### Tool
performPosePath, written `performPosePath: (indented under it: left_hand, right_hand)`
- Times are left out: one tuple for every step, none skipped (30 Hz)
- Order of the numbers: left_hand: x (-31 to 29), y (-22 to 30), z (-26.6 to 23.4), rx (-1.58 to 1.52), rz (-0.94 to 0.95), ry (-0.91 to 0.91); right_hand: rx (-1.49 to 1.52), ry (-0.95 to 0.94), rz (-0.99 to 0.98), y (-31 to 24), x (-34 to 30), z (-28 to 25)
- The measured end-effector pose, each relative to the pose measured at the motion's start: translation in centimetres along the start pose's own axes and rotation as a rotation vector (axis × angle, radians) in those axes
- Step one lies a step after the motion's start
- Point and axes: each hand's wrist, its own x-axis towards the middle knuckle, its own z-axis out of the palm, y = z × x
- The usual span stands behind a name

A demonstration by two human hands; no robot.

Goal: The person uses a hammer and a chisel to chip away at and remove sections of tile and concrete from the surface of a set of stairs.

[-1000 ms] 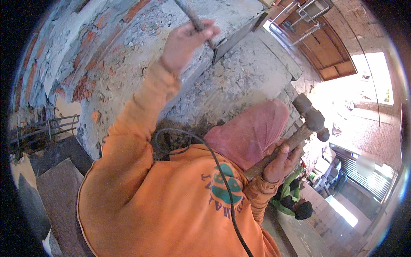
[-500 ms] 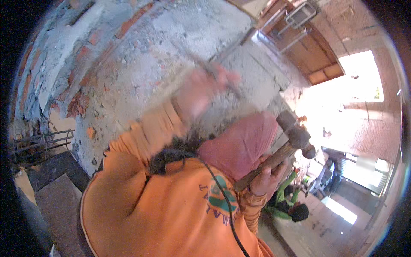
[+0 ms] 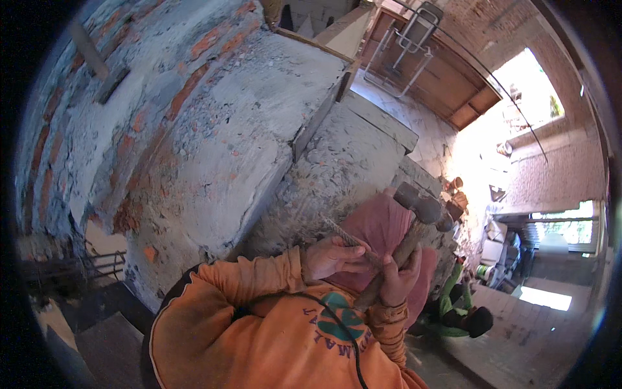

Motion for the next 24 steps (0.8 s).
performPosePath:
  left_hand:
    - [-0.4,1.0,0.0,0.177,-0.149,0.043]
    - [-0.7,2.2,0.0,0.358,-0.306,0.079]
    - [-1.1,3.0,0.1,0.540,-0.463,0.112]
    - [-1.8,3.3,0.8,0.946,-0.226,0.151]
    - [-2.5,3.7,1.7,1.320,0.043,0.156]
    - [-2.9,3.9,2.5,1.667,0.349,0.142]
    - [-2.7,3.8,3.4,1.794,0.490,0.147]
    - [-1.9,4.4,4.2,1.927,0.655,0.159]
    - [-1.3,4.5,4.5,2.048,0.830,0.168]
    - [-1.1,4.1,4.1,2.083,0.767,0.114]
    - [-0.9,3.7,2.9,2.119,0.708,0.065]
    - [-0.7,3.3,1.8,2.153,0.649,0.016]
    - [-0.6,3.2,0.9,2.092,0.610,0.042]
    - [-0.7,2.9,0.0,2.028,0.564,0.075]
    - [-1.0,2.9,-0.5,1.964,0.517,0.110]
    - [-1.5,3.9,-0.2,1.906,0.554,0.185]
    - [-2.1,5.7,0.6,1.854,0.595,0.271]
    - [-2.3,7.4,1.5,1.782,0.612,0.436]
    - [-2.6,8.9,1.9,1.712,0.622,0.617]
    - [-2.7,10.5,1.3,1.617,0.711,0.715]
    - [-2.6,12.4,0.6,1.517,0.814,0.820]
    - [-2.3,14.4,0.0,1.480,0.902,0.766]
    - [-2.1,16.3,-0.6,1.439,0.983,0.715]
    - [-1.9,17.9,-1.7,1.349,1.003,0.676]
  right_hand:
    - [0.009,-0.020,0.009,0.2,-0.1,0.0]
    - [0.043,-0.022,0.030,0.3,-0.4,0.0]
    - [0.078,-0.024,0.050,0.2,-0.3,0.1]
    - [0.110,-0.016,0.073,0.0,-0.3,-0.1]
    - [0.094,-0.014,0.081,-0.4,-0.3,-0.1]
    - [0.077,-0.013,0.091,-0.9,-0.1,0.0]
    - [0.062,-0.024,0.107,-1.1,-0.3,-0.2]
    - [0.084,-0.030,0.094,-0.8,-0.2,-0.1]
    - [0.104,-0.036,0.080,-0.3,-0.1,-0.1]
    - [0.125,-0.046,0.065,-0.1,-0.3,0.0]
    - [0.127,-0.061,0.070,0.1,-0.3,0.1]
    - [0.129,-0.076,0.074,0.2,-0.4,0.3]
    - [0.128,-0.085,0.077,0.3,-0.4,0.5]
    - [0.222,-0.102,0.165,-0.3,-0.6,0.7]
    - [0.318,-0.121,0.252,-1.5,-0.6,0.9]
    - [0.414,-0.134,0.335,-2.1,-0.7,0.8]
    - [0.400,-0.119,0.271,-1.5,-1.0,0.8]
    - [0.346,-0.088,0.213,-1.0,-1.2,0.8]
    - [0.304,-0.070,0.159,-0.4,-1.6,0.6]
    - [0.259,-0.065,0.108,-0.2,-1.8,0.3]
    - [0.114,-0.063,0.005,-0.3,-1.5,-0.1]
    - [0.129,-0.046,-0.021,-0.8,-1.3,-0.3]
    - [0.141,-0.033,-0.041,-1.6,-1.3,-0.5]
    - [0.159,-0.025,-0.064,-1.9,-1.4,-0.6]
